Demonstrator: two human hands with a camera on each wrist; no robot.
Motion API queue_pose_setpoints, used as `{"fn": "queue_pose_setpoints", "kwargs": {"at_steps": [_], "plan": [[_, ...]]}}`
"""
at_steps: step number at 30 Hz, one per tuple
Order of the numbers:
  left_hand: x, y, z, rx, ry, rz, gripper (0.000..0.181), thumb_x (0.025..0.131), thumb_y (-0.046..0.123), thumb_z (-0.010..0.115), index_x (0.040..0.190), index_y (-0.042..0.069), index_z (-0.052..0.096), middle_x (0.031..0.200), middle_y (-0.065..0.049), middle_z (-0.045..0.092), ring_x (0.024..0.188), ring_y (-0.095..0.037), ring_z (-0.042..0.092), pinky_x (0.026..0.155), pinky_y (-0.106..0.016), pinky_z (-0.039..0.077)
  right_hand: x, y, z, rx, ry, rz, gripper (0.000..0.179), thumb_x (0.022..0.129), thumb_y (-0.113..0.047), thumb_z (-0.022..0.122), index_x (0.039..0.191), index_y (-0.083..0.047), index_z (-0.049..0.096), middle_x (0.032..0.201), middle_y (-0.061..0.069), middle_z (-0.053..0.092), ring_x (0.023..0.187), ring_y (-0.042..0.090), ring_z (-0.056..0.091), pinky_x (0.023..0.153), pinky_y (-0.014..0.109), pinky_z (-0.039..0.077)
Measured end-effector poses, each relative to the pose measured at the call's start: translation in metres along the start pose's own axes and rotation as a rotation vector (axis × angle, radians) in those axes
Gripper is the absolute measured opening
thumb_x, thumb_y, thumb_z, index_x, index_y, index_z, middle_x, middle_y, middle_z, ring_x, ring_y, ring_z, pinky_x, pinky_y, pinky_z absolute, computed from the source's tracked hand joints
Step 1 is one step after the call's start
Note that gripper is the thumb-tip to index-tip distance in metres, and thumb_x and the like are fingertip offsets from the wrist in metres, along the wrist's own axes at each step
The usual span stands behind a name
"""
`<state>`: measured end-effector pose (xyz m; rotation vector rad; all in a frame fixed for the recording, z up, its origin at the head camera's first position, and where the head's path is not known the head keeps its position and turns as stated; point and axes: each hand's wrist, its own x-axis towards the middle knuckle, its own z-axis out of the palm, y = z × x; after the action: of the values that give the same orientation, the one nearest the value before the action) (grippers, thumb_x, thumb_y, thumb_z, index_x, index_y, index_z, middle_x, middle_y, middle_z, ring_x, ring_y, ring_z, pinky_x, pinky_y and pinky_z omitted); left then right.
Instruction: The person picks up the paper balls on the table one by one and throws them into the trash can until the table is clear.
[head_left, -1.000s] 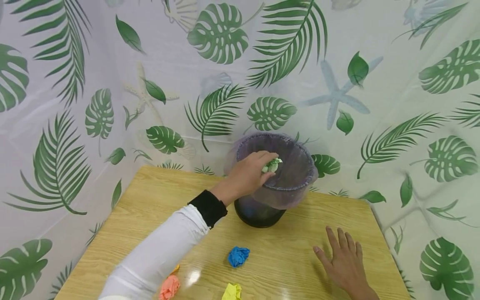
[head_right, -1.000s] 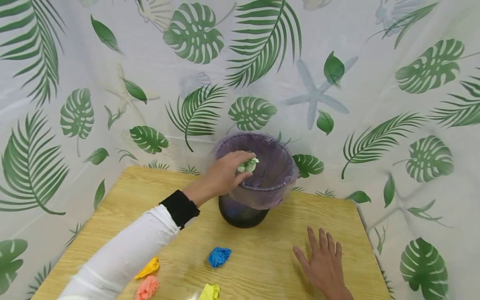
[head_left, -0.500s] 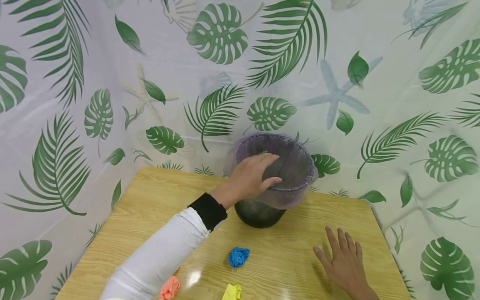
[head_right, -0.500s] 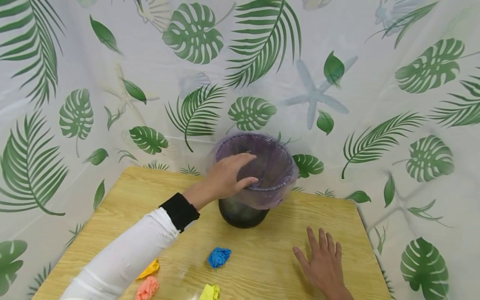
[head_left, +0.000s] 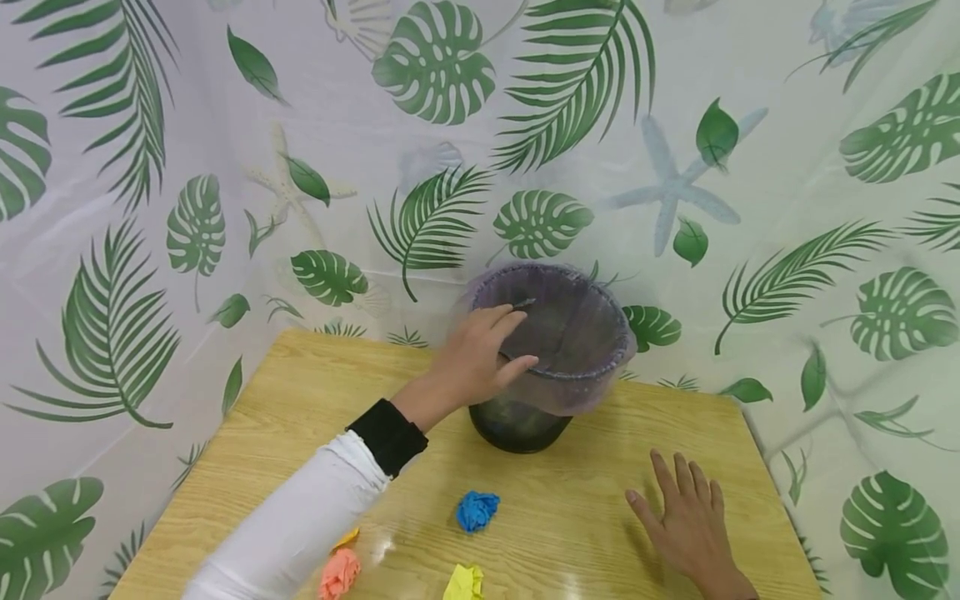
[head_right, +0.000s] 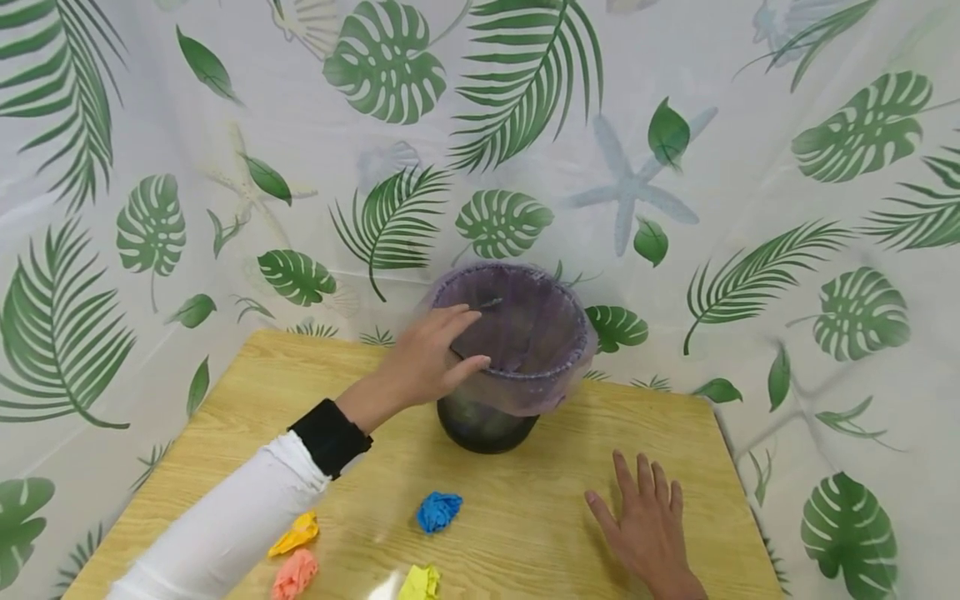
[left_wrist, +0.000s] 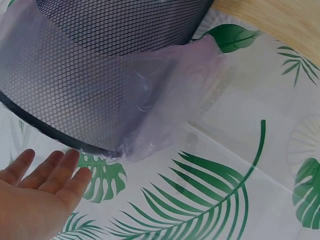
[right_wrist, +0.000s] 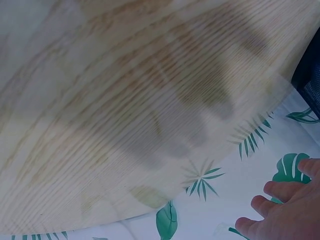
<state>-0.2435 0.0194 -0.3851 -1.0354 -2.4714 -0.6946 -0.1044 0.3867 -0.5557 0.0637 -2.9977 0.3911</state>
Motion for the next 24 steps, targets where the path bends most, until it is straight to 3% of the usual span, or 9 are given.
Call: {"fn": "queue_pose_setpoints", "kwargs": {"at_steps": [12,18,24], "plan": [[-0.04,-0.02,-0.004,0.101,0.059,-0.024,0.065,0.098,0.044,0.07,0.145,0.001,0.055,0.145,-0.021,0.055,0.136,-0.036,0.051,0.116,-0.047,0.04,0.002,0.0,0.001,-0.005,-0.005,-0.006,0.081,0.104,-0.059,0.048,0.162,-0.007,0.028,0.159,0.038,0.023,0.142,0.063,0.019,0.108,0.083,0.01],[-0.058,-0.03,-0.003,0.115,0.123,0.005,0.064,0.096,0.04,0.073,0.144,0.0,0.055,0.141,-0.019,0.058,0.131,-0.036,0.055,0.114,-0.048,0.042,0.002,-0.001,0.0,-0.021,-0.012,-0.001,0.082,0.103,-0.06,0.048,0.162,-0.007,0.028,0.159,0.038,0.024,0.143,0.061,0.018,0.108,0.082,0.011],[-0.082,-0.046,0.003,0.148,0.116,-0.005,0.067,0.095,0.04,0.074,0.144,0.0,0.055,0.138,-0.021,0.059,0.13,-0.037,0.056,0.114,-0.051,0.041,0.002,0.0,-0.001,-0.029,-0.022,0.005,0.083,0.103,-0.061,0.048,0.163,-0.009,0.025,0.159,0.037,0.022,0.143,0.061,0.018,0.109,0.082,0.01]]}}
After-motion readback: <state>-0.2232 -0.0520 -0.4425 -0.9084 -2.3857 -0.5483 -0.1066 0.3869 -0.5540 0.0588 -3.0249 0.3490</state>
